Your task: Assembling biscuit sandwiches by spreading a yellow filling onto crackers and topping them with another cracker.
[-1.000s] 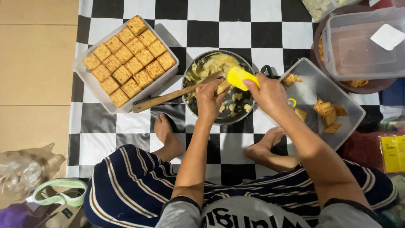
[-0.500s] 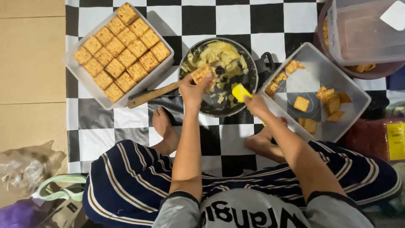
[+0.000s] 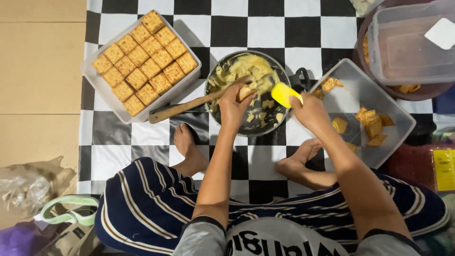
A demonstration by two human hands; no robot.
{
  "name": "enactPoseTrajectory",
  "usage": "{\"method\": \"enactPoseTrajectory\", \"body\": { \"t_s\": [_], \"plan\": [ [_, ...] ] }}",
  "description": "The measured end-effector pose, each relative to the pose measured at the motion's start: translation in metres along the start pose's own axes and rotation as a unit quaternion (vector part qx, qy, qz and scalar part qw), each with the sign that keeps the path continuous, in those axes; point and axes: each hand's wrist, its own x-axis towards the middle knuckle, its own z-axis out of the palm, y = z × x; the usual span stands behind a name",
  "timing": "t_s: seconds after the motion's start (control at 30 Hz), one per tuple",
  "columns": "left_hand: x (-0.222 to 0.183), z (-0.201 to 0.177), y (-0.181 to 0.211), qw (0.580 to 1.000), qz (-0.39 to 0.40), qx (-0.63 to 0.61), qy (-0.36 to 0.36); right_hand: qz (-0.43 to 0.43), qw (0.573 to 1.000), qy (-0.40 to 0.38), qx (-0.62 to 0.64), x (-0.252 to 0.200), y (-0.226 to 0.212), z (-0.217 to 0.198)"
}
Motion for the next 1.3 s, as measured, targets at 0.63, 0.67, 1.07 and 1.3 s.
{"method": "enactPoseTrajectory", "body": {
  "t_s": [0.63,0.67,1.07,1.3],
  "plan": [
    [-0.002,0.0,0.004,0.993,0.103,0.057,-0.001,-0.065,0.995,0.06,-0.048,-0.022,-0.074,-0.03],
    [-0.003,0.002,0.0,0.994,0.1,0.053,-0.003,-0.071,0.995,0.056,-0.046,-0.023,-0.073,-0.029],
    [-0.002,0.004,-0.005,0.993,0.102,0.046,-0.022,-0.077,0.995,0.055,-0.043,-0.024,-0.072,-0.028],
    [-0.004,0.004,-0.013,0.994,0.106,0.037,-0.001,-0.061,0.996,0.044,-0.04,-0.018,-0.07,-0.024]
  ]
}}
